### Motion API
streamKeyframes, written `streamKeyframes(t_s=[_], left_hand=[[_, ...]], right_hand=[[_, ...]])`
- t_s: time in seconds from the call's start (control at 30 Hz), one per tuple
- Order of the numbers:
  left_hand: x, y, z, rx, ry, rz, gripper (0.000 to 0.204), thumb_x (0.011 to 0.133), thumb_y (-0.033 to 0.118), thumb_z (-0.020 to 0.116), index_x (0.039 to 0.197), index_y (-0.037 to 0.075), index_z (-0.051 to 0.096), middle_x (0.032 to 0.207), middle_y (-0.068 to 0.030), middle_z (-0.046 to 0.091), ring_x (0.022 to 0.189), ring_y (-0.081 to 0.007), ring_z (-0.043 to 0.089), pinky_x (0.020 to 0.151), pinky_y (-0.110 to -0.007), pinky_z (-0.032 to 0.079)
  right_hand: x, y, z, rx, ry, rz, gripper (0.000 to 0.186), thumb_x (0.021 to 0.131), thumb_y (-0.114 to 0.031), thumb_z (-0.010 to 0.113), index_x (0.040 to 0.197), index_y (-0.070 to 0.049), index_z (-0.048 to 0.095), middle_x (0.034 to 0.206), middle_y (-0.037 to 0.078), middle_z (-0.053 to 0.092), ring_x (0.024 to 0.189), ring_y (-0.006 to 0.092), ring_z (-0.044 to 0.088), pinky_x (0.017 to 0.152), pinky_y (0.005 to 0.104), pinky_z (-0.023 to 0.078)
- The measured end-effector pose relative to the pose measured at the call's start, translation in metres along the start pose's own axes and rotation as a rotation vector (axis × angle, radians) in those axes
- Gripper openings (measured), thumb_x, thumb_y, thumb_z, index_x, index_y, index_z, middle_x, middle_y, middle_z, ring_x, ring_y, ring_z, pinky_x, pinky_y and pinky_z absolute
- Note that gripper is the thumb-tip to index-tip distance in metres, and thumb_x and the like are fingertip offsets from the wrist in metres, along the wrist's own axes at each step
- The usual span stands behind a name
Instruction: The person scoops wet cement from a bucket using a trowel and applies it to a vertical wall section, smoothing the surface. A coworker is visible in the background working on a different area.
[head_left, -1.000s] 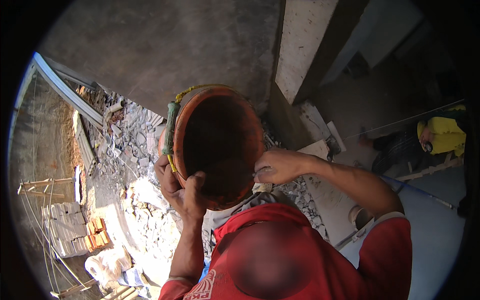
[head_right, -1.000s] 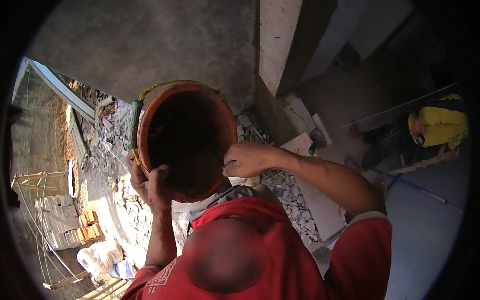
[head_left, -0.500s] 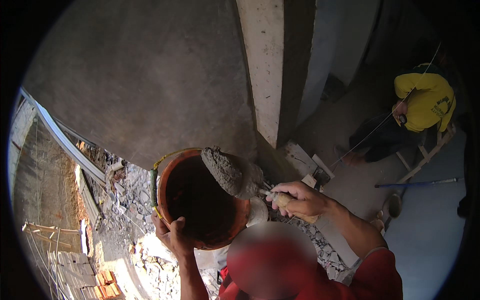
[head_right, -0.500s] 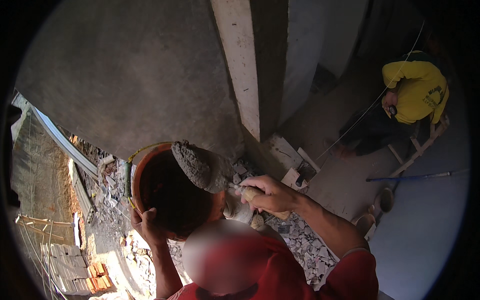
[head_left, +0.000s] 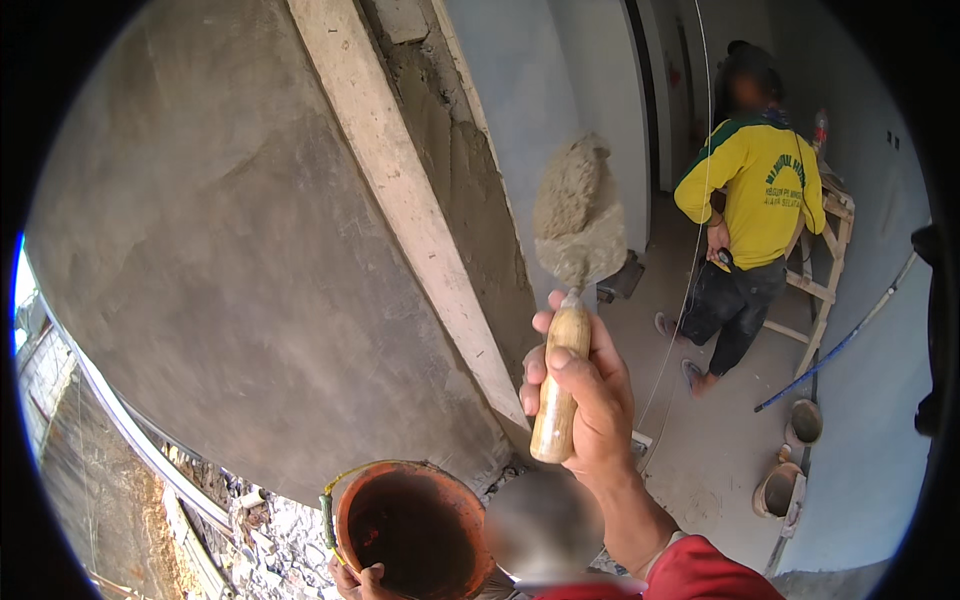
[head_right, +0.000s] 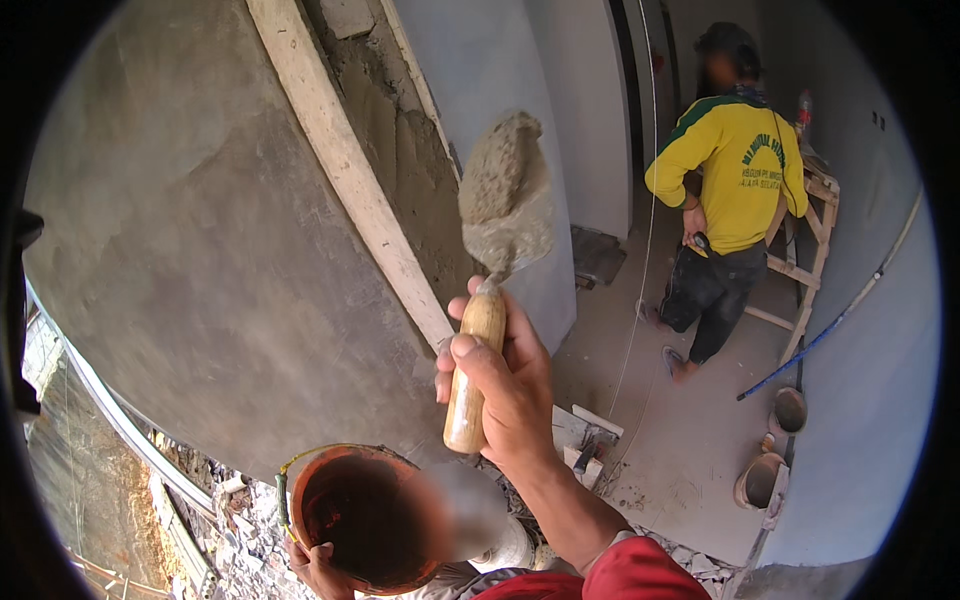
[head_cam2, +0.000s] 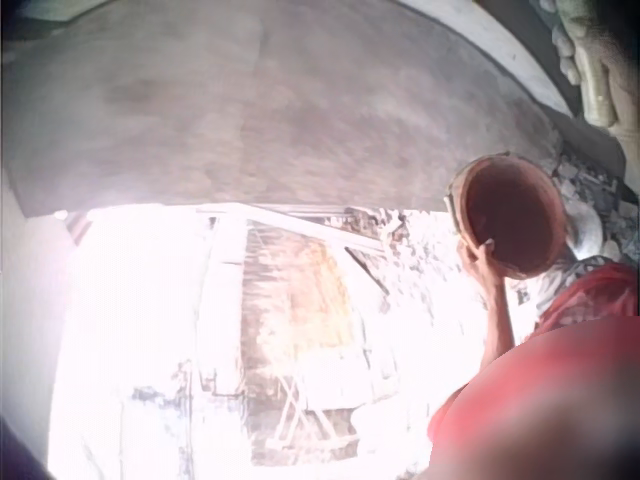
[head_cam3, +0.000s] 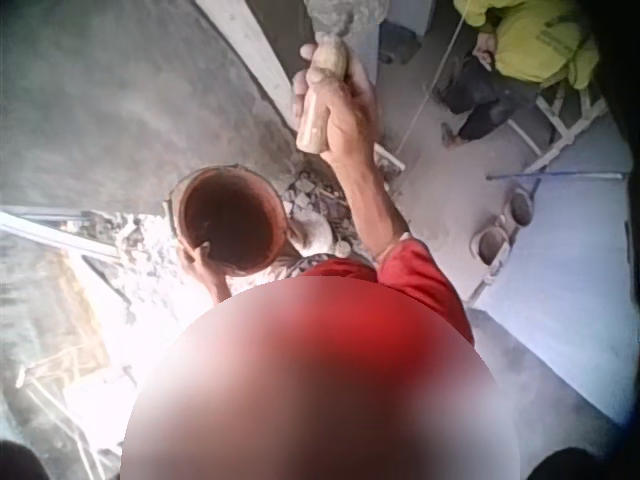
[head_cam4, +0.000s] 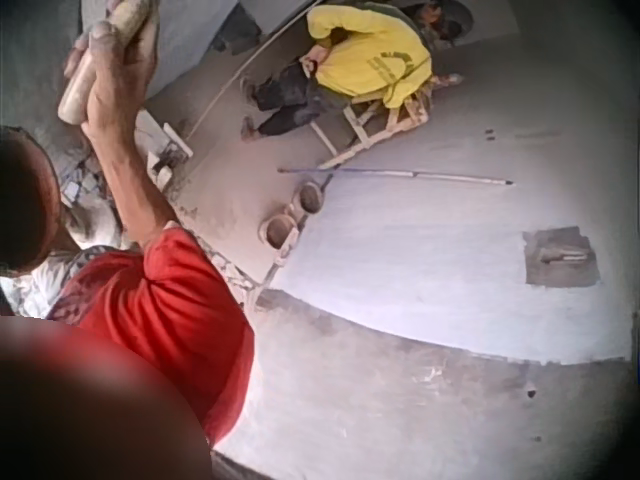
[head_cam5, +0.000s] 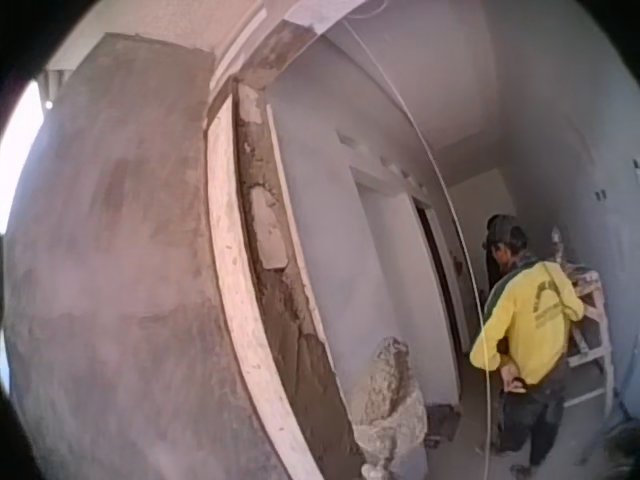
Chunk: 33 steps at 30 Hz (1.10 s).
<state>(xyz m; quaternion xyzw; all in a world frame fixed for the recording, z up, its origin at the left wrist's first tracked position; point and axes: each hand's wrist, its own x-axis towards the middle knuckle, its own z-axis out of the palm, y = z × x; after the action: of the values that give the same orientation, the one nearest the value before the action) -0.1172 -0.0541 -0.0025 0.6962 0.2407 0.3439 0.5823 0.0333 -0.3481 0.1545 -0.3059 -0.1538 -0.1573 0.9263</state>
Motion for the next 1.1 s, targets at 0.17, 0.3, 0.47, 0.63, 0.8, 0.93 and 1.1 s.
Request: streamKeyframes(t_s=[0.17,0.3,0.47,0.63,0.8,0.93,1.1], left_hand=[[-0.004,0.009,0.008,0.068,0.036,0.059,0.048,0.074,0.005,0.059,0.121,-0.004,0.064,0.109,-0.0144,0.06,0.1,-0.0264,0.058,0.086,-0.036,0.049],[0.001,0.017,0.011,0.122,0.042,0.035,0.047,0.075,0.006,0.058,0.121,-0.003,0.065,0.111,-0.0158,0.062,0.1,-0.0281,0.059,0.087,-0.038,0.049],[-0.002,0.021,0.013,0.228,0.087,-0.003,0.042,0.075,0.007,0.059,0.115,-0.002,0.066,0.107,-0.0159,0.062,0.095,-0.0282,0.06,0.085,-0.039,0.049],[-0.001,0.017,0.014,0.165,0.108,-0.005,0.039,0.075,0.01,0.06,0.112,-0.001,0.066,0.102,-0.0155,0.063,0.089,-0.0285,0.06,0.081,-0.04,0.049],[0.0,0.017,0.01,0.189,0.075,0.025,0.038,0.077,0.011,0.059,0.113,-0.001,0.066,0.096,-0.0141,0.065,0.086,-0.0268,0.06,0.078,-0.041,0.05],[-0.001,0.02,0.01,0.168,0.093,-0.038,0.042,0.08,0.012,0.06,0.12,-0.001,0.066,0.099,-0.0162,0.065,0.088,-0.0284,0.062,0.08,-0.042,0.05],[-0.005,0.027,0.006,0.304,0.043,0.027,0.046,0.081,0.013,0.062,0.125,-0.001,0.065,0.104,-0.0184,0.065,0.094,-0.0303,0.062,0.084,-0.043,0.05]], right_hand=[[0.087,0.009,0.022,-0.557,0.272,-0.66,0.061,0.097,-0.01,0.064,0.147,0.01,0.035,0.127,0.019,0.052,0.094,0.0238,0.063,0.075,0.0366,0.056],[0.174,0.046,0.025,-0.928,0.472,-1.057,0.064,0.094,-0.006,0.065,0.147,0.013,0.033,0.125,0.026,0.051,0.107,0.0377,0.06,0.087,0.0448,0.052],[0.211,0.095,0.012,-0.979,0.067,-0.807,0.064,0.091,-0.008,0.065,0.146,0.011,0.039,0.129,0.029,0.052,0.118,0.0421,0.057,0.095,0.0448,0.051],[0.173,0.093,-0.01,-0.685,-0.115,-0.471,0.06,0.092,-0.012,0.064,0.144,0.01,0.045,0.128,0.023,0.061,0.115,0.0306,0.063,0.097,0.0388,0.051],[0.182,0.047,-0.026,-0.486,-0.093,-0.203,0.056,0.091,-0.015,0.065,0.141,0.004,0.047,0.115,0.012,0.064,0.074,0.0115,0.062,0.058,0.03,0.054],[0.203,0.03,-0.037,0.017,-0.092,0.1,0.037,0.097,-0.026,0.061,0.123,-0.001,0.056,0.102,0.01,0.062,0.067,0.0137,0.057,0.056,0.0305,0.051],[0.215,0.036,-0.037,0.376,-0.132,0.251,0.029,0.102,-0.028,0.058,0.112,-0.001,0.056,0.097,0.009,0.062,0.065,0.0126,0.053,0.056,0.0294,0.049]])
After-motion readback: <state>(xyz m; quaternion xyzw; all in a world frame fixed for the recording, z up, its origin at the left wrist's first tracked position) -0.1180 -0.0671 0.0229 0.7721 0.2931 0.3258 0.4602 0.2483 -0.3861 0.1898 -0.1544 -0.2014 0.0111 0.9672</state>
